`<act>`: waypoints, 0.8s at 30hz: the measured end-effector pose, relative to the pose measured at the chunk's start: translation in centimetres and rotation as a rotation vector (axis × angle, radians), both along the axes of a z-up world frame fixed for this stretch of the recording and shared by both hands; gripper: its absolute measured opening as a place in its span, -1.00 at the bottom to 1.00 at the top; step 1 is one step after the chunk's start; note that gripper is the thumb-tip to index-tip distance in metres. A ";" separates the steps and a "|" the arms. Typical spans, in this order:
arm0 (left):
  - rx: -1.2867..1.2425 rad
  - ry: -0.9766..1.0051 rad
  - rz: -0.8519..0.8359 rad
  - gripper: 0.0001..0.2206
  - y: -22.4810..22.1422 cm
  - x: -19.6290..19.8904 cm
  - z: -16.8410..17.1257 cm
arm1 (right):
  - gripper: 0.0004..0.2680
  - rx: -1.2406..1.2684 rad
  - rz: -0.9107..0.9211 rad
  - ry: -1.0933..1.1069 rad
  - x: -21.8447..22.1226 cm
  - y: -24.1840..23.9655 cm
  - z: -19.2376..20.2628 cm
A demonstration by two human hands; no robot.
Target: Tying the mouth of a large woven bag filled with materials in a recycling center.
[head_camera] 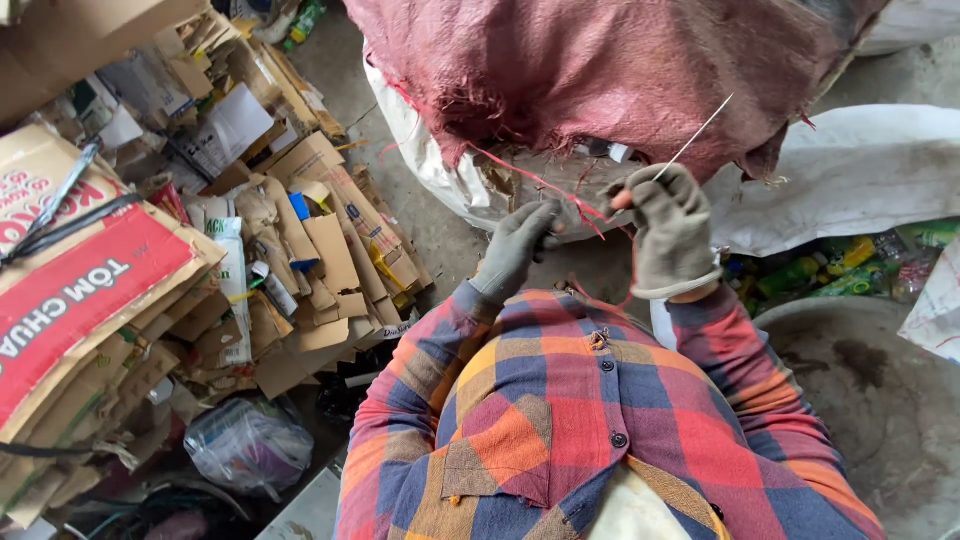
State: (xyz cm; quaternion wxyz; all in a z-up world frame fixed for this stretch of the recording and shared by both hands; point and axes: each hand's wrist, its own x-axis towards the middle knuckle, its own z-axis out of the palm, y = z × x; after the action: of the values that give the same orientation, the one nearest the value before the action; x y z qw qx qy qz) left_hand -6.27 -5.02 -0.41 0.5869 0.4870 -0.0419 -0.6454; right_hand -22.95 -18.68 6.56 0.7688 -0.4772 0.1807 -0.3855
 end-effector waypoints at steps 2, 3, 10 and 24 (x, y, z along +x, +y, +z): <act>-0.052 -0.324 0.032 -0.67 0.0 0.4 0.2 | -0.93 0.303 -0.092 -0.006 -1.5 -1.1 0.3; -0.054 -0.324 0.017 -0.67 -0.5 0.2 1.1 | -0.93 0.303 -0.108 -0.008 -2.1 -1.5 0.1; -0.154 0.240 0.095 -0.61 -2.8 -0.3 3.7 | -0.93 0.588 -0.074 -0.107 -6.3 -1.5 -1.3; 0.094 -0.671 0.584 -0.38 -0.4 9.2 -7.6 | -0.92 0.219 0.228 -0.029 -9.6 -8.7 4.0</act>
State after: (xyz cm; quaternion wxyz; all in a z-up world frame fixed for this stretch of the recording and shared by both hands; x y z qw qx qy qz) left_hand 2.89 -5.39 -8.01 0.6758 0.6869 -0.0612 -0.2602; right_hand -32.60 -27.42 10.57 0.8576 -0.4023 0.1551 -0.2806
